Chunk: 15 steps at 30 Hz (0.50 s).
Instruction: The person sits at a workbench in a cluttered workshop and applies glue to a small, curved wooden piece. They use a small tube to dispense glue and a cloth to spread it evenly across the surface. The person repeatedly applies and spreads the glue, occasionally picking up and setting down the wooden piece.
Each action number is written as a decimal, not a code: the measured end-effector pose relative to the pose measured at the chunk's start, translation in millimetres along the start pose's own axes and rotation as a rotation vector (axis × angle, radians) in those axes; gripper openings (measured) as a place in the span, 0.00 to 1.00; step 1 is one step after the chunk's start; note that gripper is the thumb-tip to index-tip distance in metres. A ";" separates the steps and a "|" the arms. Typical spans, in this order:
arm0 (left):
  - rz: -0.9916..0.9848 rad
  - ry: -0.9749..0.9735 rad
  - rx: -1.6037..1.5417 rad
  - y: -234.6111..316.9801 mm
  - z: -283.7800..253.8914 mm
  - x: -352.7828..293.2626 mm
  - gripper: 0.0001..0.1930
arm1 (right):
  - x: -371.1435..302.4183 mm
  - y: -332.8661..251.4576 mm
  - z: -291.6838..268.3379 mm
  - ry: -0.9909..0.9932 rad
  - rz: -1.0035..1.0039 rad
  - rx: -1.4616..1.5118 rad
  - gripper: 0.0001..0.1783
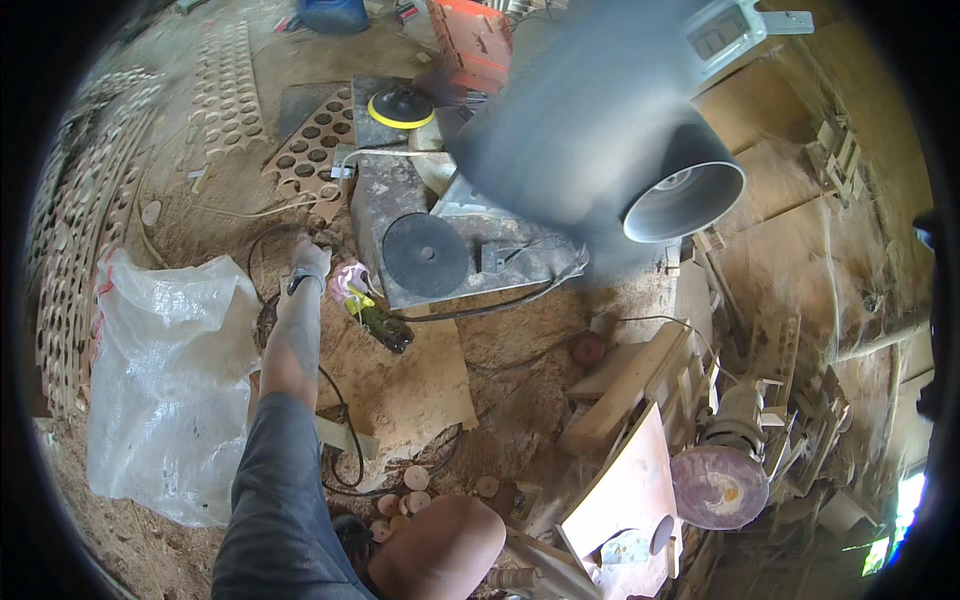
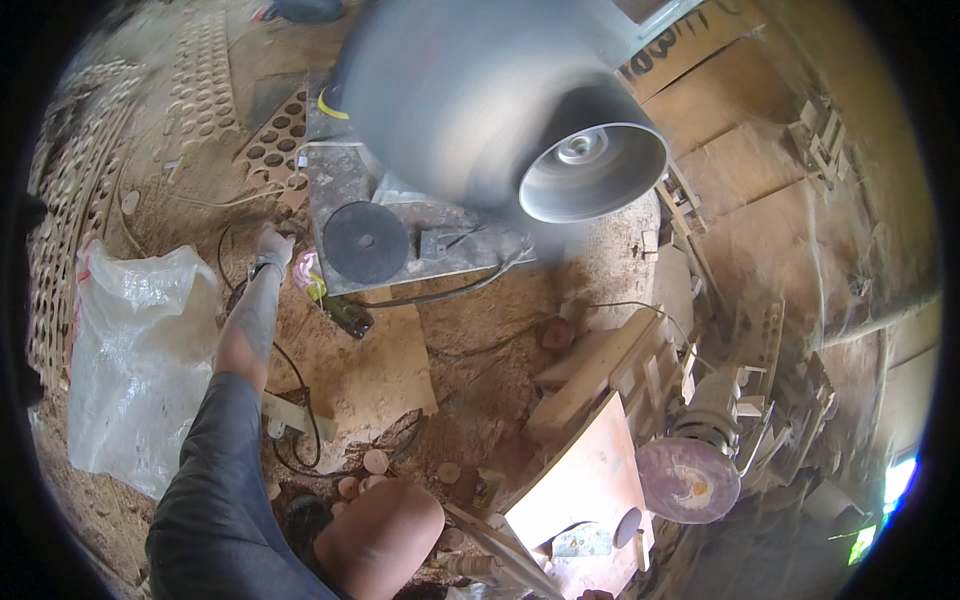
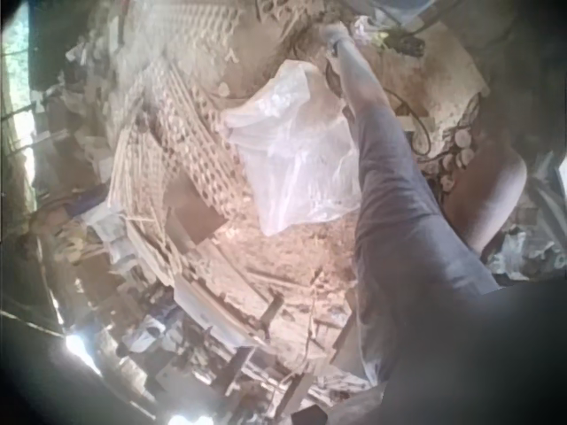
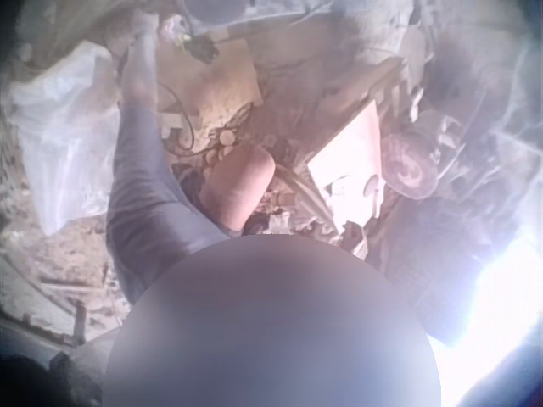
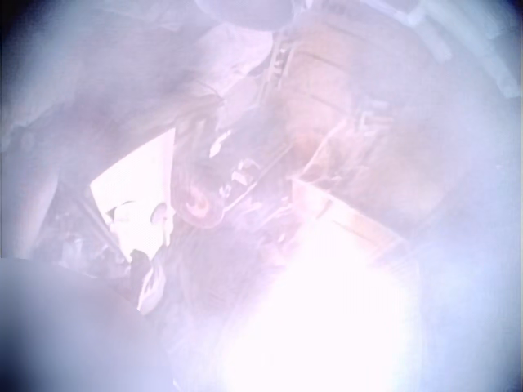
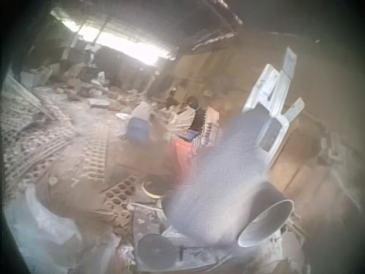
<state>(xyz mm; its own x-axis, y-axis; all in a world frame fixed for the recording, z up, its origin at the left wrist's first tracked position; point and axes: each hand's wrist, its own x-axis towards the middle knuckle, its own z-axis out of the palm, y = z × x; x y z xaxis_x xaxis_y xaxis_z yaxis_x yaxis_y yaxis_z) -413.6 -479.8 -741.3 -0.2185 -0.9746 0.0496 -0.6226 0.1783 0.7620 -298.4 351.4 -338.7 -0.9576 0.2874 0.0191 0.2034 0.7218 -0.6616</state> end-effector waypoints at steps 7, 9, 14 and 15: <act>-0.263 -0.112 -0.530 -25.6 -19.5 -9.4 0.16 | 1.2 15.1 3.7 -0.008 -0.038 0.049 0.07; -0.314 -0.245 -0.460 -31.0 -27.8 -7.2 0.18 | 1.3 23.7 5.5 -0.008 -0.057 0.066 0.07; 0.004 -0.149 -0.168 -27.7 -26.2 -3.5 0.22 | 1.1 50.0 -2.1 0.026 -0.115 0.080 0.07; -0.012 -0.133 -0.052 -26.6 -21.9 0.2 0.28 | 0.1 55.2 -6.7 0.046 -0.130 0.077 0.07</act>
<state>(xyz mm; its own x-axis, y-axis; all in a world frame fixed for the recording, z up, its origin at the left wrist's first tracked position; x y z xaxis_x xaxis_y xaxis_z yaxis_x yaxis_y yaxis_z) -380.6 -487.8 -747.5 -0.3113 -0.9493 -0.0436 -0.5866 0.1558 0.7948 -285.9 395.5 -370.1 -0.9642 0.2243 0.1412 0.0604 0.7049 -0.7068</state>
